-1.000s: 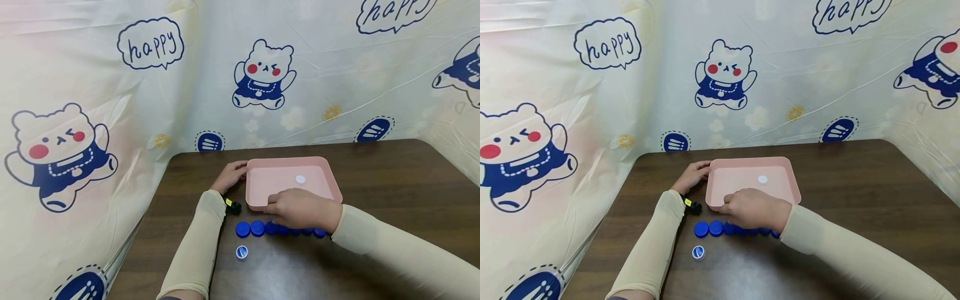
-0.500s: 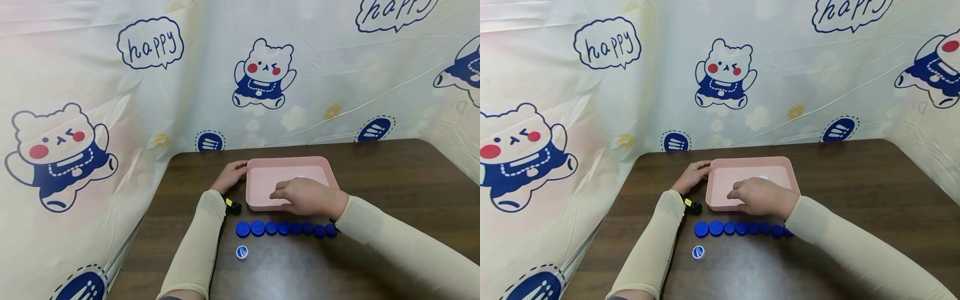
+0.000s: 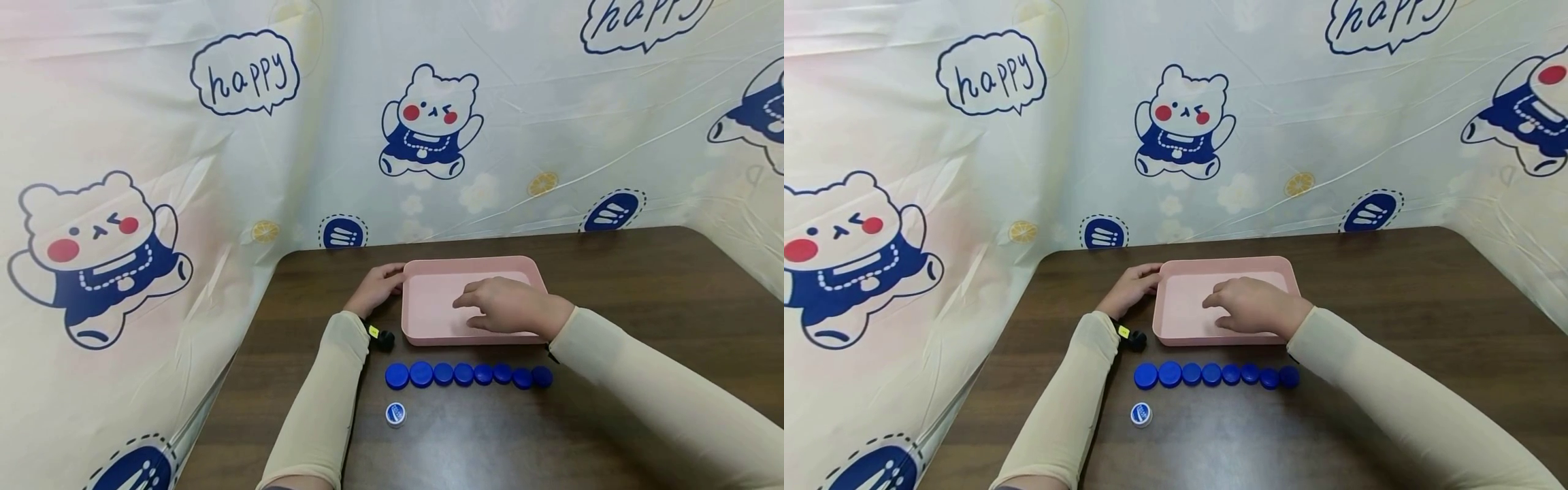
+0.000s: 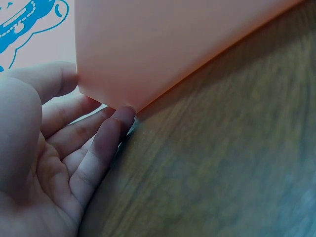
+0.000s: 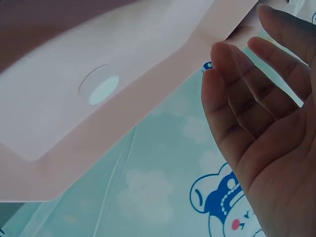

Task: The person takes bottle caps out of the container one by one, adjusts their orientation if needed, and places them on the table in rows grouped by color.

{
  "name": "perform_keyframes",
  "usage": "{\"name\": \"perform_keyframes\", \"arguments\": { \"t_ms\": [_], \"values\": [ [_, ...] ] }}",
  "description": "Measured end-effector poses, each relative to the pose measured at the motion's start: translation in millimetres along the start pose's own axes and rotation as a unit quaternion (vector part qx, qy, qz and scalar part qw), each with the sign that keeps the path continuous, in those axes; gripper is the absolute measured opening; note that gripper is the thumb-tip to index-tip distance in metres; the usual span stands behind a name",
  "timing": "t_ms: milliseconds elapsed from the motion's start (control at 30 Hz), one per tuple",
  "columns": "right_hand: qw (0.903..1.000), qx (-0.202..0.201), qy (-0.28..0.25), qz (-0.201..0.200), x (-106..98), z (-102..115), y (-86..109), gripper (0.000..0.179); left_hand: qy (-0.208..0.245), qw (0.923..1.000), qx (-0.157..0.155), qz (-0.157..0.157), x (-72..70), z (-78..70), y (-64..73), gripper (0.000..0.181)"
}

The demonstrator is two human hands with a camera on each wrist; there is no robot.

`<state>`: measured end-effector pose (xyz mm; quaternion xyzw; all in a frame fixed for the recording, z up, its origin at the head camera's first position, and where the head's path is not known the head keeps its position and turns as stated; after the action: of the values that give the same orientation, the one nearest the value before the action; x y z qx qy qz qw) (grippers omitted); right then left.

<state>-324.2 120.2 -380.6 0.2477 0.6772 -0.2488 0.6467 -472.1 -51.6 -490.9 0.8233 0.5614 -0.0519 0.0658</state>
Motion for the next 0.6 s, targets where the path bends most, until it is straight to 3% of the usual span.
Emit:
{"name": "perform_keyframes", "arguments": {
  "t_ms": [600],
  "values": [
    [0.9994, 0.034, 0.004, 0.008, 9, -39, -2.2, 0.035, -0.011, 0.9999, -0.01, 0.005, 0.3, 1.0, 0.6, 0.039]
  ]
}}
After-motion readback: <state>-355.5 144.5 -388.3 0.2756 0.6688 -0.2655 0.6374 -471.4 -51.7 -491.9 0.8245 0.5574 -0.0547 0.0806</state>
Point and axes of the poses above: each hand's wrist, its own y-axis away from the middle knuckle, its own x-axis out of the palm, z = x × y, the point moved 9 cm from there along -y, towards the middle knuckle, and after that the axes turned 9 degrees about y, right-handed, at the moved point
